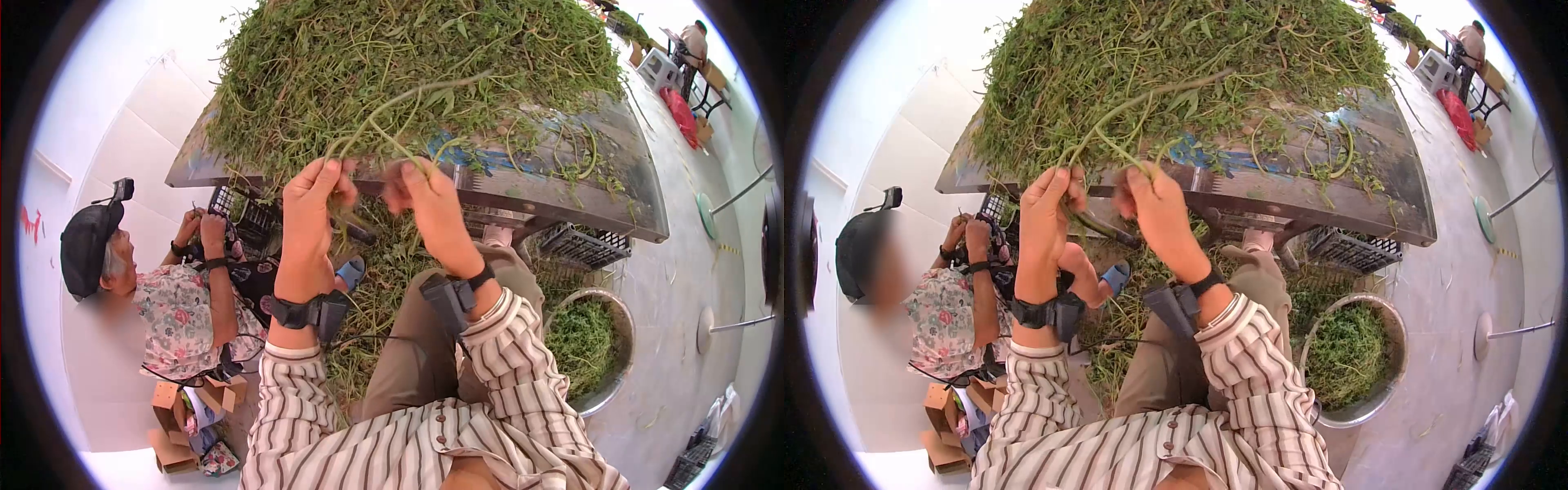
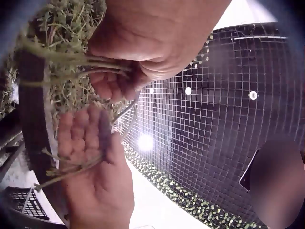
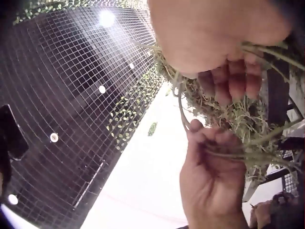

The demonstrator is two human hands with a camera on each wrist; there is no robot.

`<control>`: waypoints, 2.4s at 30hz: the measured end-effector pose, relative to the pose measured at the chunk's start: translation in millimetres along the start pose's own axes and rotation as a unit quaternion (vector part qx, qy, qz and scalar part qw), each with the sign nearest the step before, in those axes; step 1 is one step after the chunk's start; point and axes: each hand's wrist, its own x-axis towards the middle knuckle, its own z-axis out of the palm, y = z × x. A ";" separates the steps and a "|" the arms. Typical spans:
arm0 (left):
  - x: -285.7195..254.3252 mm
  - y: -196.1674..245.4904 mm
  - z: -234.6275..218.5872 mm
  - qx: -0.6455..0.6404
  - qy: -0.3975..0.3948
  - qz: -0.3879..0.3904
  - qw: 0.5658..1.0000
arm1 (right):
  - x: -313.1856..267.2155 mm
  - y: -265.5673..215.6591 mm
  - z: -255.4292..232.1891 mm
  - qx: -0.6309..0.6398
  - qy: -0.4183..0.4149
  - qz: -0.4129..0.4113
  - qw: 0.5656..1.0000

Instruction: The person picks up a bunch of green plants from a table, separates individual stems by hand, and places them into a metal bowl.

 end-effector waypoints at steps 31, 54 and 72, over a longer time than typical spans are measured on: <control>-52.5 -15.3 -25.1 0.337 0.009 0.105 0.935 | -12.5 -9.3 13.8 -0.235 -0.084 0.048 0.967; -63.5 -13.5 -28.1 0.260 -0.007 -0.023 0.965 | -12.2 -5.7 13.9 -0.201 -0.087 -0.001 0.976; -88.1 -12.8 -19.1 0.198 0.081 0.060 0.975 | -8.2 -29.2 -6.4 0.065 0.121 0.035 0.990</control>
